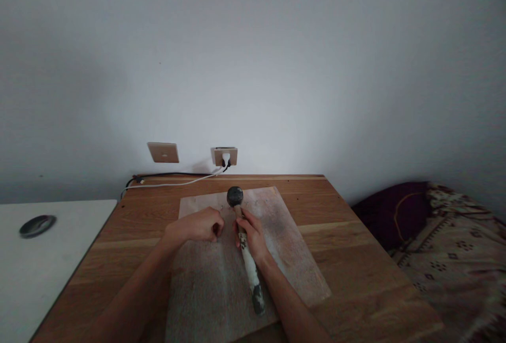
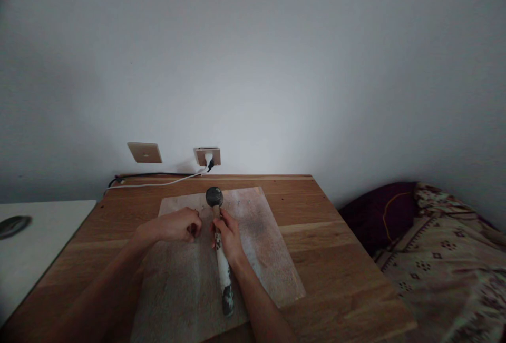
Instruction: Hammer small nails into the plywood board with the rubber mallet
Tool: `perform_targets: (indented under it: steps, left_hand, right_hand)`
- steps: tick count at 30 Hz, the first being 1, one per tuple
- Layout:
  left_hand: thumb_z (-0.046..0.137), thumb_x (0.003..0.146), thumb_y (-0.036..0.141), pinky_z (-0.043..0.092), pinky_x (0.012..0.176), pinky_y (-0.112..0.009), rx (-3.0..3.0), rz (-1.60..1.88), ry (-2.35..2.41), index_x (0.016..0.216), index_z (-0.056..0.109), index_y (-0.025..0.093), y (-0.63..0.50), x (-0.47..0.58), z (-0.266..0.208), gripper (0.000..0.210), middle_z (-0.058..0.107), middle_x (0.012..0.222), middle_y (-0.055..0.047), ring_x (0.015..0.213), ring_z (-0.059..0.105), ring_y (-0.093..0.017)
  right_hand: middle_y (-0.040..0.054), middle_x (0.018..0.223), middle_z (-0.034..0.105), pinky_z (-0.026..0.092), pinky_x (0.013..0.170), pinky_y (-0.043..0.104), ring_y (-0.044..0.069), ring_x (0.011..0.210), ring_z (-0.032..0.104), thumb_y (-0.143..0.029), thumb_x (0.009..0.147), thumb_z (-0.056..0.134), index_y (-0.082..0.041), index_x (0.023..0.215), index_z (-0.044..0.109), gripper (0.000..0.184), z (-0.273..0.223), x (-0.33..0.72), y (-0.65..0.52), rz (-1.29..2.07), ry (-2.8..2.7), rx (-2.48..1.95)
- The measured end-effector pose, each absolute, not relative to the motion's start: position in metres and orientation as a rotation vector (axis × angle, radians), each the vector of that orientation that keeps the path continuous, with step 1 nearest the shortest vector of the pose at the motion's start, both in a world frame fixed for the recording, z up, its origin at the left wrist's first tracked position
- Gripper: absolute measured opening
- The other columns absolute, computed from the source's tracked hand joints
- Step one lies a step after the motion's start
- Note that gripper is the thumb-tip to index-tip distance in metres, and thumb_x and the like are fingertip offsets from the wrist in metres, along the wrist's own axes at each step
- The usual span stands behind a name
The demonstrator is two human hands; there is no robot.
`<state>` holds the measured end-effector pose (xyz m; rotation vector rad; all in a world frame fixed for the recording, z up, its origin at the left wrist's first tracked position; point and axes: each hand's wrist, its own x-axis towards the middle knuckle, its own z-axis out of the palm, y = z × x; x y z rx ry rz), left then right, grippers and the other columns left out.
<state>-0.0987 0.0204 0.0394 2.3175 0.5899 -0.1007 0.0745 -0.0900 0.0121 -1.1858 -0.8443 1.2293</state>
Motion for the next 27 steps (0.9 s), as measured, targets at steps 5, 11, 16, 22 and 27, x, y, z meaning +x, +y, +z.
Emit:
perform_targets:
  steps: [5, 11, 16, 22, 27]
  left_hand:
    - [0.064, 0.068, 0.009, 0.045, 0.068, -0.029, 2.330, -0.004, 0.633, 0.075, 0.077, 0.020, 0.022, -0.093, 0.034, 0.018, 0.072, 0.075, -0.002, 0.075, 0.067, -0.022]
    - [0.055, 0.074, 0.006, 0.049, 0.077, -0.034, 2.357, 0.089, 0.622, 0.084, 0.078, 0.017, 0.015, -0.083, 0.039, 0.027, 0.076, 0.088, -0.009, 0.084, 0.071, -0.025]
    - [0.056, 0.077, 0.006, 0.050, 0.080, -0.033, 2.367, 0.127, 0.579, 0.085, 0.078, 0.018, 0.012, -0.080, 0.041, 0.026, 0.077, 0.089, -0.008, 0.085, 0.071, -0.025]
    - [0.053, 0.084, 0.008, 0.051, 0.086, -0.032, 2.441, 0.148, 0.605, 0.090, 0.078, 0.017, 0.013, -0.079, 0.039, 0.028, 0.078, 0.096, -0.010, 0.092, 0.072, -0.025]
    - [0.054, 0.086, 0.007, 0.051, 0.090, -0.031, 2.460, 0.186, 0.606, 0.091, 0.078, 0.018, 0.015, -0.079, 0.031, 0.027, 0.078, 0.098, -0.009, 0.094, 0.072, -0.023]
  right_hand:
    - [-0.0042, 0.061, 0.061, 0.031, 0.029, 0.022, 0.010, 0.033, 0.048, -0.043, 0.077, 0.064, -0.020, 0.084, 0.059, 0.025, 0.013, 0.074, -0.090, 1.227, -0.835, -1.197]
    - [-0.0048, 0.060, 0.061, 0.032, 0.030, 0.021, 0.009, 0.032, 0.048, -0.043, 0.077, 0.064, -0.020, 0.083, 0.059, 0.024, 0.013, 0.074, -0.090, 1.209, -0.836, -1.194]
    - [-0.0055, 0.058, 0.059, 0.032, 0.030, 0.021, 0.009, 0.032, 0.048, -0.042, 0.077, 0.064, -0.020, 0.083, 0.059, 0.023, 0.016, 0.075, -0.090, 1.208, -0.848, -1.178]
    - [-0.0048, 0.058, 0.059, 0.032, 0.029, 0.021, 0.009, 0.031, 0.048, -0.043, 0.077, 0.063, -0.020, 0.079, 0.059, 0.023, 0.017, 0.074, -0.089, 1.201, -0.855, -1.172]
    - [-0.0048, 0.059, 0.059, 0.032, 0.028, 0.021, 0.009, 0.030, 0.047, -0.043, 0.076, 0.063, -0.019, 0.082, 0.060, 0.025, 0.015, 0.074, -0.089, 1.206, -0.843, -1.180]
